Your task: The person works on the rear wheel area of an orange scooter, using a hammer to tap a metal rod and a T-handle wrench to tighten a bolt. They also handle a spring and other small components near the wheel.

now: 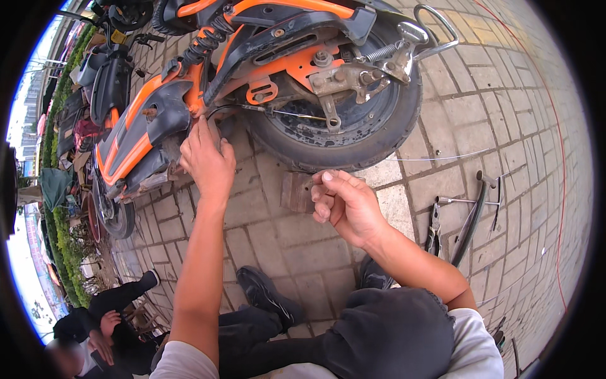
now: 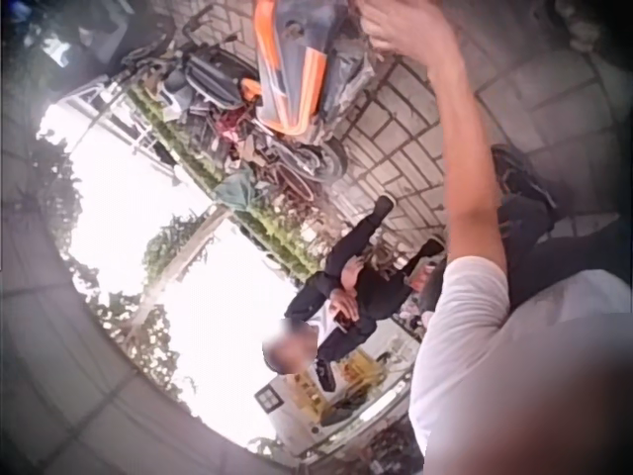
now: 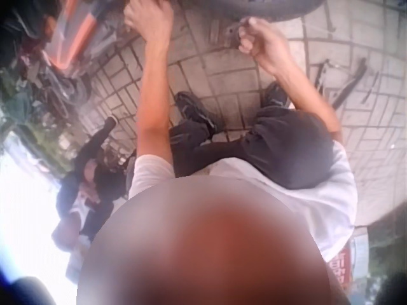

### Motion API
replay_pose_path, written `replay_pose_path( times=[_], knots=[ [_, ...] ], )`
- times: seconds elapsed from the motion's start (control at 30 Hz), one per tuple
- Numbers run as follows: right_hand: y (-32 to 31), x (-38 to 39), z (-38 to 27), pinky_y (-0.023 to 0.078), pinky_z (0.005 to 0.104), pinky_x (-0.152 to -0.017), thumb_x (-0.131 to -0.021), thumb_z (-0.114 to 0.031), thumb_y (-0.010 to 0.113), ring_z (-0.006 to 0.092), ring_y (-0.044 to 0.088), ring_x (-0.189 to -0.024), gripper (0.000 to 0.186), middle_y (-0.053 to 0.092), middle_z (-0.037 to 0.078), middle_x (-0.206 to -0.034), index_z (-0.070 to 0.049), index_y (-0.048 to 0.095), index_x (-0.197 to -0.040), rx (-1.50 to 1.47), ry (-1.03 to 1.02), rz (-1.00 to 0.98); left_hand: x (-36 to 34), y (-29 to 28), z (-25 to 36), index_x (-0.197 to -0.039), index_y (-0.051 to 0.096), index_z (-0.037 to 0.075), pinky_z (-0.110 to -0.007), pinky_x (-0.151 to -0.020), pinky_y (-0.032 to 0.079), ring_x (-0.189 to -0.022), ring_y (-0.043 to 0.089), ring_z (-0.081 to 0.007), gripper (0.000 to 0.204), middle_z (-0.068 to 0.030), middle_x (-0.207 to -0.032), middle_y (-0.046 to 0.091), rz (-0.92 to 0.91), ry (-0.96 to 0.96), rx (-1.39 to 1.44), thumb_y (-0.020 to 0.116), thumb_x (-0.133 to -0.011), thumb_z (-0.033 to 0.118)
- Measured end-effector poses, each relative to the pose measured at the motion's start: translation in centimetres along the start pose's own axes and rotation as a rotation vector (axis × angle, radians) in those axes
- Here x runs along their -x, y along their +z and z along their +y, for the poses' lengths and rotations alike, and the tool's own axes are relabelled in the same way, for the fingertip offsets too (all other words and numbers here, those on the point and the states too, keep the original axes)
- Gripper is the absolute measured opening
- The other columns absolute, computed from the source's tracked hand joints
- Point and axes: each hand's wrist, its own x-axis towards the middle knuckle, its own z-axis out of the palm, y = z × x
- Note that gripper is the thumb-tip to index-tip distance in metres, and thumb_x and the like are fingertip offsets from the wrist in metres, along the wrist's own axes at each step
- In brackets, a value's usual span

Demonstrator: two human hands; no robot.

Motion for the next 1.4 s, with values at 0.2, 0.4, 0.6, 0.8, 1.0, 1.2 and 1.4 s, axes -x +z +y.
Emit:
replay_pose_path(
  times=[0.2, 0.4, 0.6, 0.8, 1.0, 1.2, 1.4],
  knots=[
    [0.4, 0.0, 0.2, 0.045, 0.0322, -0.056, -0.094, -0.022, 0.059, 0.0149, 0.053, -0.057, 0.020, 0.061, 0.008, -0.080, -0.003, 0.060, -0.100, 0.004, -0.009, -0.017, 0.4, 2.7, -1.1, -0.143, 0.025, -0.010, -0.048, -0.107, 0.031, -0.130, 0.036, -0.0422, 0.073, -0.0256, -0.151, 0.022, 0.109, 0.083, 0.276, 0.060, -0.084, 0.016],
    [-0.2, 0.6, -0.1, 0.045, 0.0313, -0.055, -0.094, -0.022, 0.059, 0.0149, 0.054, -0.057, 0.019, 0.062, 0.007, -0.079, -0.003, 0.060, -0.099, 0.015, -0.037, 0.060, -0.1, 3.1, -1.8, -0.135, 0.036, -0.016, -0.044, -0.111, 0.029, -0.137, 0.029, -0.0420, 0.061, -0.0271, -0.152, 0.020, 0.128, 0.126, 0.444, 0.058, -0.085, 0.011],
    [-2.8, 2.7, -1.5, 0.046, 0.0272, -0.057, -0.093, -0.022, 0.061, 0.0117, 0.055, -0.059, 0.021, 0.062, 0.007, -0.081, -0.002, 0.060, -0.100, 0.190, -0.137, 0.136, 2.5, 2.0, 0.3, -0.129, 0.048, -0.009, -0.037, -0.098, 0.041, -0.118, 0.047, -0.0315, 0.048, -0.0210, -0.132, 0.045, 0.277, 0.060, 0.645, 0.060, -0.089, 0.014],
    [-11.7, 8.9, -3.3, 0.047, 0.0259, -0.061, -0.090, -0.023, 0.064, 0.0098, 0.056, -0.068, 0.030, 0.065, 0.007, -0.084, 0.003, 0.062, -0.105, 0.837, -0.334, 0.685, 7.6, 1.0, 5.9, -0.114, 0.058, -0.004, -0.024, -0.077, 0.045, -0.085, 0.054, -0.0098, 0.026, -0.0052, -0.097, 0.059, -0.201, -0.114, 1.355, 0.061, -0.092, 0.009],
    [-20.0, 14.9, -3.7, 0.050, 0.0342, -0.072, -0.084, -0.021, 0.066, 0.0216, 0.065, -0.074, 0.031, 0.069, 0.018, -0.089, 0.005, 0.065, -0.103, 1.294, -0.486, 1.225, 8.2, -3.5, 7.7, -0.088, 0.063, -0.002, -0.020, -0.062, 0.041, -0.069, 0.053, -0.0072, 0.015, -0.0050, -0.081, 0.058, -0.711, -0.017, 1.060, 0.064, -0.092, 0.012],
    [-16.2, 10.3, -1.7, 0.041, 0.0389, -0.100, -0.071, -0.027, 0.080, 0.0330, 0.051, -0.117, 0.085, 0.050, 0.022, -0.128, 0.000, 0.037, -0.139, 1.576, -0.421, 0.472, 5.5, 3.3, 2.0, -0.102, 0.058, -0.002, -0.032, -0.087, 0.040, -0.102, 0.052, -0.0198, 0.050, -0.0152, -0.109, 0.056, -0.268, -0.017, 1.114, 0.036, -0.103, 0.042],
    [-12.4, 2.4, -1.7, 0.034, 0.0443, -0.105, -0.058, -0.028, 0.086, 0.0391, 0.041, -0.125, 0.103, 0.041, 0.024, -0.135, 0.001, 0.031, -0.140, 1.767, -0.739, -0.065, 10.5, 9.2, -2.6, -0.149, 0.018, 0.002, -0.046, -0.114, 0.018, -0.142, 0.022, -0.0320, 0.078, -0.0172, -0.154, 0.022, -0.783, -0.140, 1.253, 0.035, -0.098, 0.057]
  ],
)
